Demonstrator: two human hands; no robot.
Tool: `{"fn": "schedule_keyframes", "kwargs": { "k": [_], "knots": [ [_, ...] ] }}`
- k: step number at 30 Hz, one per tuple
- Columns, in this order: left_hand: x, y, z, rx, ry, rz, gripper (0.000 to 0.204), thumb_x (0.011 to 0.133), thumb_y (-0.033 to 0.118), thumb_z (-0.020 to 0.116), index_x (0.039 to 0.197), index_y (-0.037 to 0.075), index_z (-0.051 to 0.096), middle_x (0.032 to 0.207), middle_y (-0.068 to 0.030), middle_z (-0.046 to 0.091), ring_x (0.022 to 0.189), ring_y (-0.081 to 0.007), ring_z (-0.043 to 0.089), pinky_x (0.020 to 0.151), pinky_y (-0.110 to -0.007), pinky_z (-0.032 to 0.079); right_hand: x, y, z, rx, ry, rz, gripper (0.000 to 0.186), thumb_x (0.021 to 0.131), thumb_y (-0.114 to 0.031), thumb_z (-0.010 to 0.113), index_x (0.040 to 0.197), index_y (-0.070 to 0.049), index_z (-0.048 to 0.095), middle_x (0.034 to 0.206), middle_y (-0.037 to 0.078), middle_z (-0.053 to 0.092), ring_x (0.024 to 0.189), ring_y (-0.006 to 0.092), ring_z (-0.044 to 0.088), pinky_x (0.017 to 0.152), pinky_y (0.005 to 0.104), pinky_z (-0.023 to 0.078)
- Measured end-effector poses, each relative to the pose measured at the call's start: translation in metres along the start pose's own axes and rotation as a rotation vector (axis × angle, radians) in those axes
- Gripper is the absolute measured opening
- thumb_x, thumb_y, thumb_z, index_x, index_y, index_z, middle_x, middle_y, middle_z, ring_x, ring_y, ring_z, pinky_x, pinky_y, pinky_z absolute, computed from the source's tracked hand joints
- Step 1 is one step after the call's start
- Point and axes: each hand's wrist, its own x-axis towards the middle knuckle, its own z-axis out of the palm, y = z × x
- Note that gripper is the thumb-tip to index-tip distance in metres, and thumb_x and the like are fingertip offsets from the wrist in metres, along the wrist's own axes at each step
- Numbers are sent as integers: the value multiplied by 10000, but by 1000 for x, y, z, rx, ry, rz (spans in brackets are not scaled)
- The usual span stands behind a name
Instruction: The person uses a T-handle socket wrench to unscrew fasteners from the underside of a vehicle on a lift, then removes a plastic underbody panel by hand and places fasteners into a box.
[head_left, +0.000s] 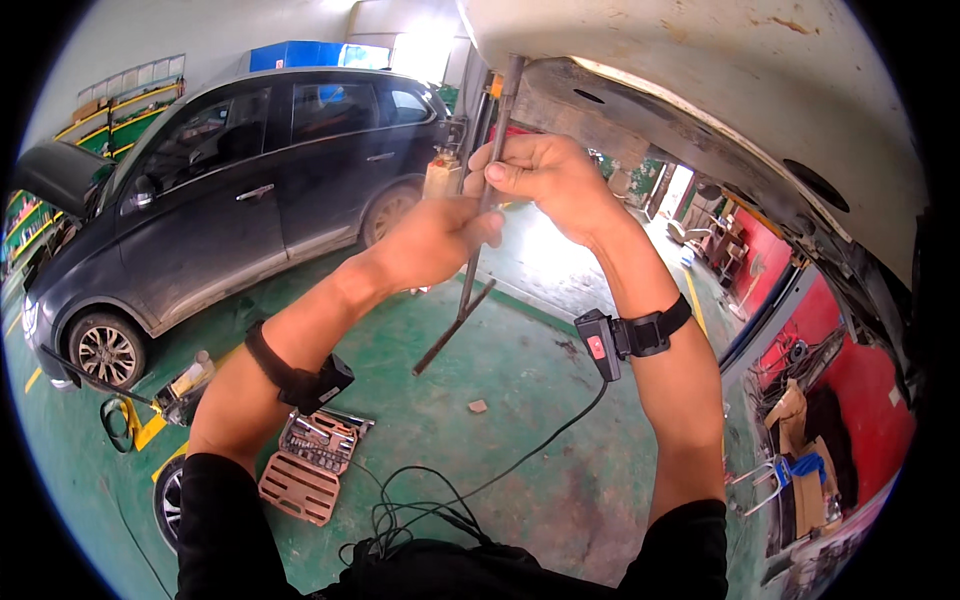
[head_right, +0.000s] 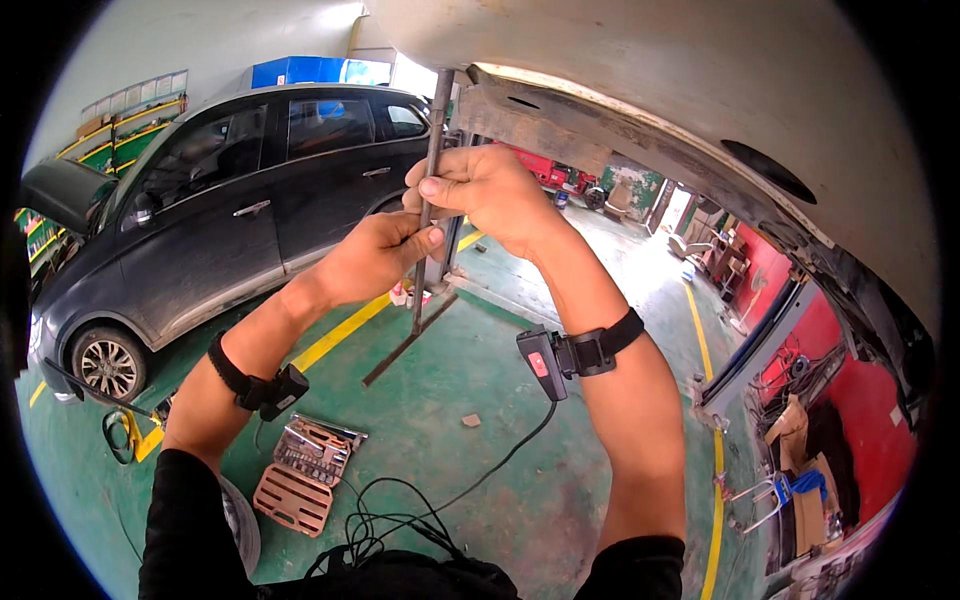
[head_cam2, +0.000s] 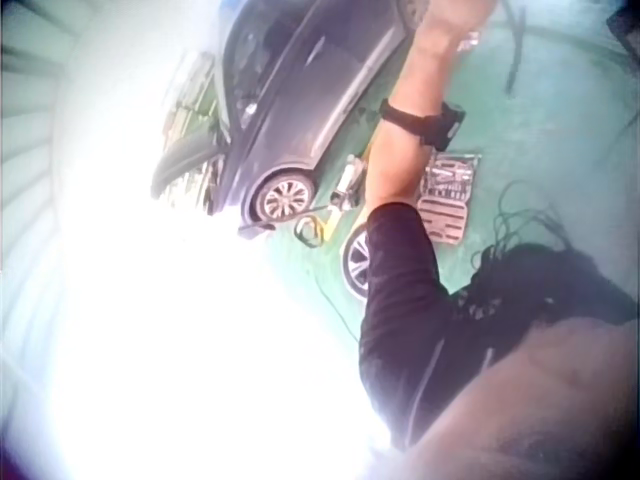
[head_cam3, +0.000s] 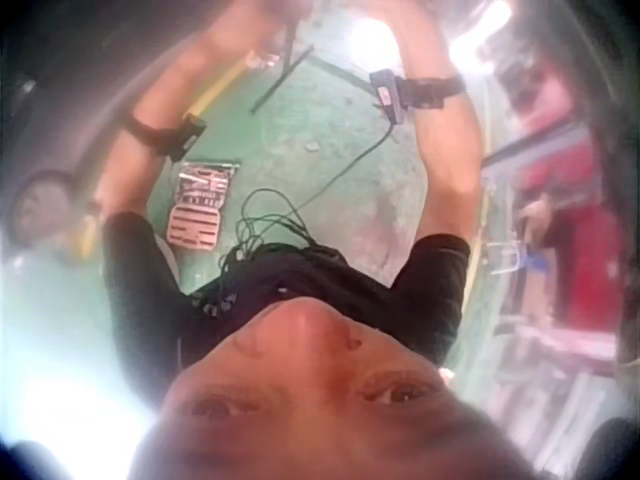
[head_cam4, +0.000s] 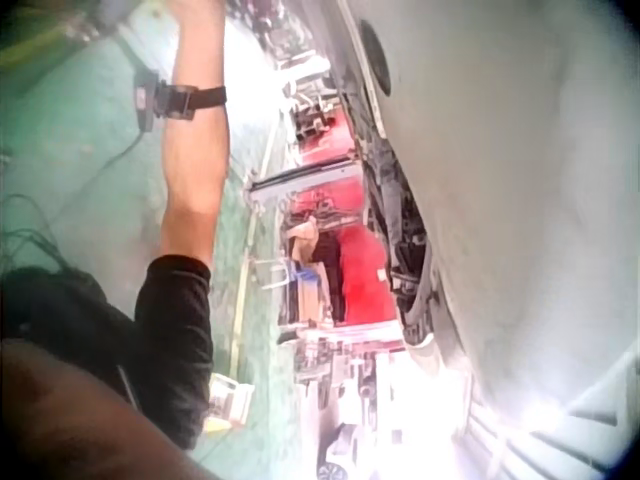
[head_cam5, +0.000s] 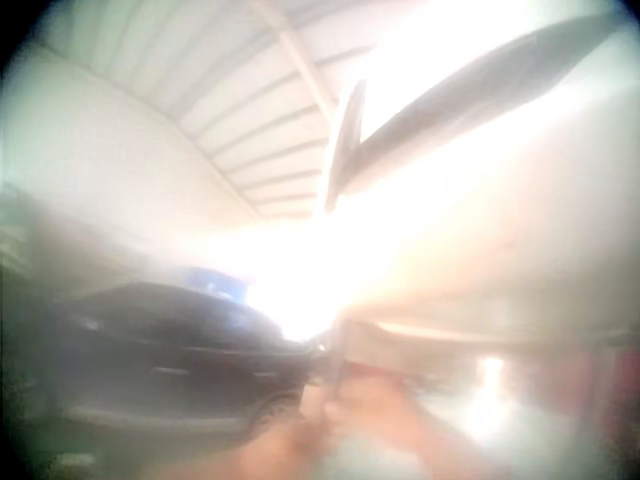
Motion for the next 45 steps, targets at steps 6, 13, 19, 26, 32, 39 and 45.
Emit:
{"fn": "schedule_keyframes", "kwargs": {
  "k": [6,13,19,26,32,39,45],
  "knots": [
    [-9,10,-2,259,65,-83,340,991,274,584,850,-32,631,598,-41,537,559,-88,473,521,-296,427,1,-6,14,-267,242,9,245,852,-170,746,900,63,686,809,109,705,754,173,679,658,309,549],
    [-12,7,0,166,123,-71,352,993,244,577,786,-40,596,593,-64,522,560,-99,481,511,-314,425,4,-17,18,223,81,-15,237,918,-156,659,932,81,657,839,134,693,750,212,691,692,340,582],
    [-6,13,6,165,150,-95,366,997,254,567,788,-44,604,613,-55,515,545,-94,492,500,-315,429,4,-11,11,-62,200,-21,233,935,-141,633,962,89,649,864,145,692,755,228,695,679,360,586],
    [1,27,7,214,235,-61,359,1000,263,558,873,-62,643,657,-81,563,557,-107,477,539,-325,445,10,-7,10,-613,320,-54,243,911,-163,672,940,78,653,860,143,696,748,209,689,636,324,562],
    [1,19,8,87,287,-47,357,951,311,575,849,-12,688,735,-216,648,736,-377,651,702,-422,491,11,-9,6,32,98,-85,288,866,-211,734,915,64,668,788,118,699,723,192,689,631,318,563],
    [-16,15,8,260,168,-298,322,992,243,571,866,-43,649,662,-90,571,635,-121,508,602,-331,450,12,-29,18,-548,306,58,294,876,-224,729,886,64,669,770,122,693,671,201,688,648,311,568],
    [-13,-6,14,202,297,65,318,995,252,566,870,-27,656,666,-68,544,635,-124,489,594,-322,428,8,-14,11,103,91,-56,271,909,-202,689,924,63,635,825,121,692,717,208,692,676,316,580]
  ]
}}
